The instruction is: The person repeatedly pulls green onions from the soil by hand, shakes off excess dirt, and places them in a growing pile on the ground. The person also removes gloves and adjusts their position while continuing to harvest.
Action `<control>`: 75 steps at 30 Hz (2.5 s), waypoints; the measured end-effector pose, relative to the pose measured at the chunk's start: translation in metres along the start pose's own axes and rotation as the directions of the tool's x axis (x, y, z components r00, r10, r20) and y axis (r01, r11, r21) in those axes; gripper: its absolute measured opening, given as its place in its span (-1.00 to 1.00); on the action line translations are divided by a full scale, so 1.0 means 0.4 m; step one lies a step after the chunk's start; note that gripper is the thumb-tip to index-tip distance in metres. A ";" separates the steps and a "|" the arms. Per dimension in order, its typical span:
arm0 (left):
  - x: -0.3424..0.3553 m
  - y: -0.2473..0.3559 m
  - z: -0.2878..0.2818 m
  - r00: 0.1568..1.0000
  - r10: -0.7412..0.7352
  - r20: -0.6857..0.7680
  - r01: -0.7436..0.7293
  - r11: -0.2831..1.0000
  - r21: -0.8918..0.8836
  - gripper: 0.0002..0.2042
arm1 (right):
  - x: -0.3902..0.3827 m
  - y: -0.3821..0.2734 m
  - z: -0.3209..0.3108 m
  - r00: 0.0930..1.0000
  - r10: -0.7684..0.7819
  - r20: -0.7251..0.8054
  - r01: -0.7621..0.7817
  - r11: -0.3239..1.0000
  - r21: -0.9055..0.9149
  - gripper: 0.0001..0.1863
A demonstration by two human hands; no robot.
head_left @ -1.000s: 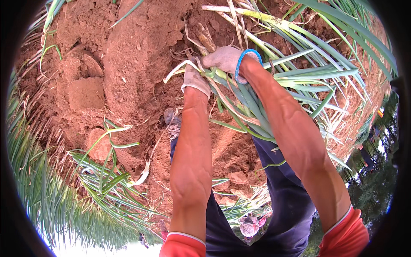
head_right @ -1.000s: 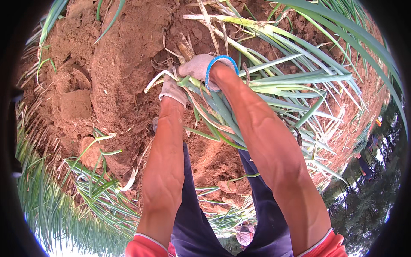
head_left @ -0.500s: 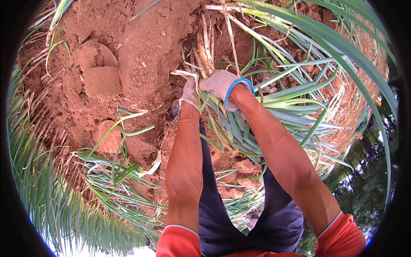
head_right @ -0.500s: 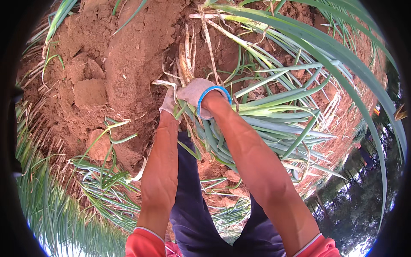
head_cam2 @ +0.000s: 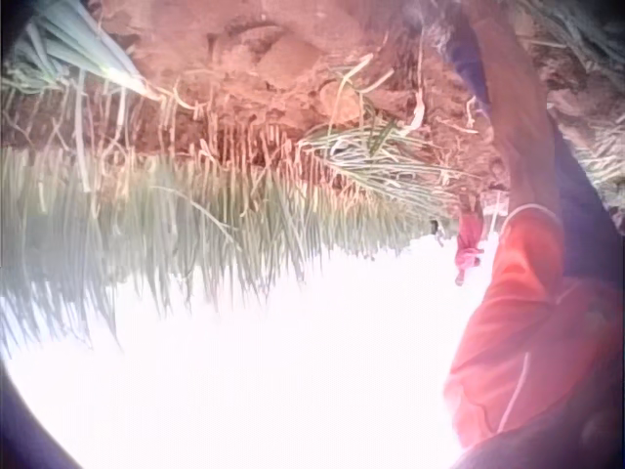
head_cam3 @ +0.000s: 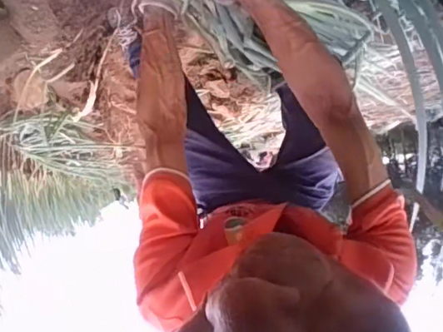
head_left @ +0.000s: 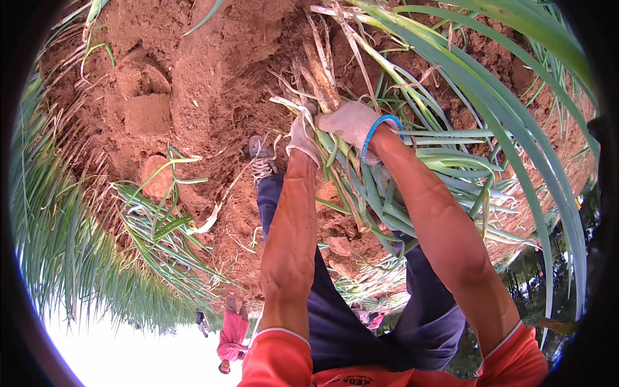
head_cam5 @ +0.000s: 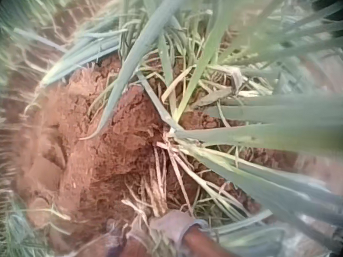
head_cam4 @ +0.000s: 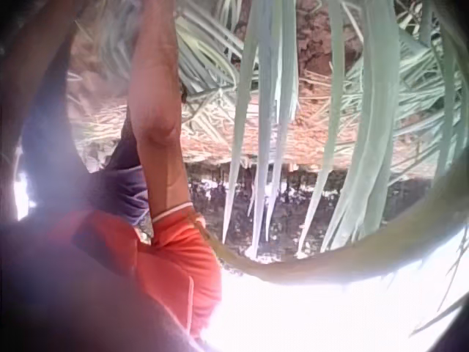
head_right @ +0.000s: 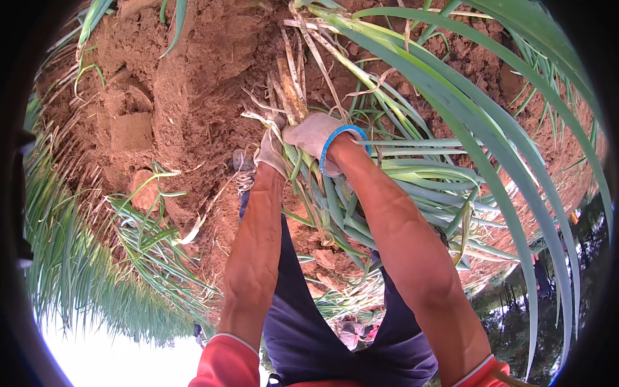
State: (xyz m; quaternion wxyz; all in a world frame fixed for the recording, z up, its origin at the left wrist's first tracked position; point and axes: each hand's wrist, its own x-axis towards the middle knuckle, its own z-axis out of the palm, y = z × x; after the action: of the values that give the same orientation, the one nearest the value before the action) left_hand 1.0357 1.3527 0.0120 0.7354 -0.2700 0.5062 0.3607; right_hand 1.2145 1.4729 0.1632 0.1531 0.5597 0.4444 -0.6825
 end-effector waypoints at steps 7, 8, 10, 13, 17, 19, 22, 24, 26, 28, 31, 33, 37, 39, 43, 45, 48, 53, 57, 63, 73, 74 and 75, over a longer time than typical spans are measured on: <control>-0.121 -0.061 0.197 0.993 -0.120 0.004 0.120 0.992 -0.046 -0.62 | -0.028 0.064 -0.049 0.992 0.080 -0.094 -0.081 0.997 -0.005 -0.27; -0.100 -0.006 0.094 0.995 -0.073 0.064 0.072 0.997 0.019 -0.61 | -0.038 0.018 -0.046 0.999 0.040 0.007 -0.040 0.999 -0.037 -0.32; -0.177 -0.033 0.225 1.000 0.028 -0.013 -0.025 0.983 0.179 -0.59 | -0.026 0.112 -0.128 0.994 0.067 0.089 -0.057 0.993 -0.104 -0.33; -0.156 0.033 0.110 0.965 0.247 0.093 -0.254 0.964 0.074 -0.55 | 0.000 0.179 -0.134 0.984 -0.160 0.077 0.165 0.984 -0.062 -0.48; -0.102 0.162 0.049 0.998 -0.019 -0.058 0.018 0.999 -0.028 -0.29 | -0.018 0.115 -0.133 0.974 -0.051 0.223 -0.076 0.848 0.525 -0.30; -0.007 0.197 0.045 0.998 -0.006 0.067 0.017 0.987 -0.159 -0.32 | 0.032 0.118 -0.113 0.963 -0.133 0.235 -0.018 0.837 0.548 -0.38; 0.064 0.122 0.084 0.980 0.191 0.058 -0.169 0.950 -0.264 -0.56 | 0.068 0.107 -0.073 0.978 -0.114 0.175 0.029 0.904 0.426 -0.36; 0.109 0.148 0.094 0.989 0.140 0.042 -0.137 0.988 -0.065 -0.67 | 0.108 0.089 -0.075 0.987 -0.083 0.135 0.068 0.991 0.112 -0.33; 0.122 0.136 0.134 0.992 0.093 -0.085 -0.086 0.993 0.079 -0.60 | 0.100 0.091 -0.083 0.997 -0.071 -0.023 0.071 0.997 0.001 -0.23; 0.126 0.118 0.144 0.979 0.136 -0.153 -0.116 0.984 0.138 -0.53 | 0.093 0.071 -0.097 0.971 -0.175 -0.160 0.152 0.977 -0.150 -0.19; 0.223 0.176 -0.066 0.969 0.237 -0.067 -0.235 0.972 0.027 -0.53 | 0.183 0.022 -0.079 0.781 -0.541 -0.313 0.312 0.772 -0.554 -0.18; 0.148 0.111 0.113 0.988 0.096 -0.121 -0.082 0.990 0.111 -0.55 | 0.201 0.118 -0.104 0.952 -0.190 -0.240 0.208 0.977 0.054 -0.12; 0.251 0.192 0.121 0.999 0.043 0.003 -0.043 0.998 0.055 -0.58 | 0.329 0.258 0.035 0.820 -0.571 0.029 0.333 0.518 0.788 -0.26; 0.294 0.170 0.092 0.993 0.011 -0.118 0.007 0.989 0.151 -0.57 | 0.352 0.289 0.130 0.850 -0.522 0.076 0.168 0.404 0.899 -0.40; 0.297 0.157 0.035 0.916 0.148 -0.374 -0.004 0.933 0.360 -0.61 | 0.297 0.247 0.153 0.794 -0.607 0.035 0.324 0.471 0.820 -0.69; 0.298 0.262 -0.155 0.970 0.148 -0.191 -0.057 0.908 0.415 -0.63 | 0.279 0.147 0.221 0.917 -0.328 0.227 -0.029 0.513 0.858 -0.65; 0.217 0.113 0.021 0.979 -0.130 -0.155 0.171 0.940 0.294 -0.67 | 0.193 0.257 0.206 0.930 -0.365 0.045 0.173 0.540 0.824 -0.61; 0.054 0.132 -0.037 0.989 -0.149 -0.023 0.151 0.977 0.150 -0.63 | 0.065 0.123 0.231 0.921 -0.300 0.251 0.024 0.684 0.729 -0.65; -0.174 0.167 0.106 0.978 -0.208 0.016 0.205 0.974 0.099 -0.50 | -0.063 0.040 0.184 0.881 -0.428 0.201 0.128 0.625 0.770 -0.53; -0.610 0.020 0.342 0.981 -0.190 -0.028 0.191 0.981 0.035 -0.47 | -0.501 0.032 0.118 0.916 -0.332 0.225 -0.010 0.542 0.841 -0.37; -1.229 -0.196 0.734 0.767 -0.533 0.357 0.317 0.799 0.511 -0.32 | -1.203 0.099 0.023 0.572 -0.817 -0.076 0.723 0.458 0.516 -0.45; -1.242 -0.231 0.731 0.774 -0.539 0.333 0.305 0.778 0.550 -0.29 | -1.310 0.068 0.002 0.561 -0.823 -0.089 0.774 0.483 0.411 -0.43; -1.268 -0.239 0.735 0.797 -0.519 0.309 0.267 0.762 0.590 -0.27 | -1.372 0.047 -0.023 0.462 -0.880 -0.106 0.839 0.395 0.374 -0.41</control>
State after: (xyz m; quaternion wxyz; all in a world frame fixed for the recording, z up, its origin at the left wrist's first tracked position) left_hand 1.1589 1.3895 0.5920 0.9374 -0.0729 0.3267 0.0961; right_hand 1.4126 1.3111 0.6491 -0.3071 0.2295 0.5205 -0.7629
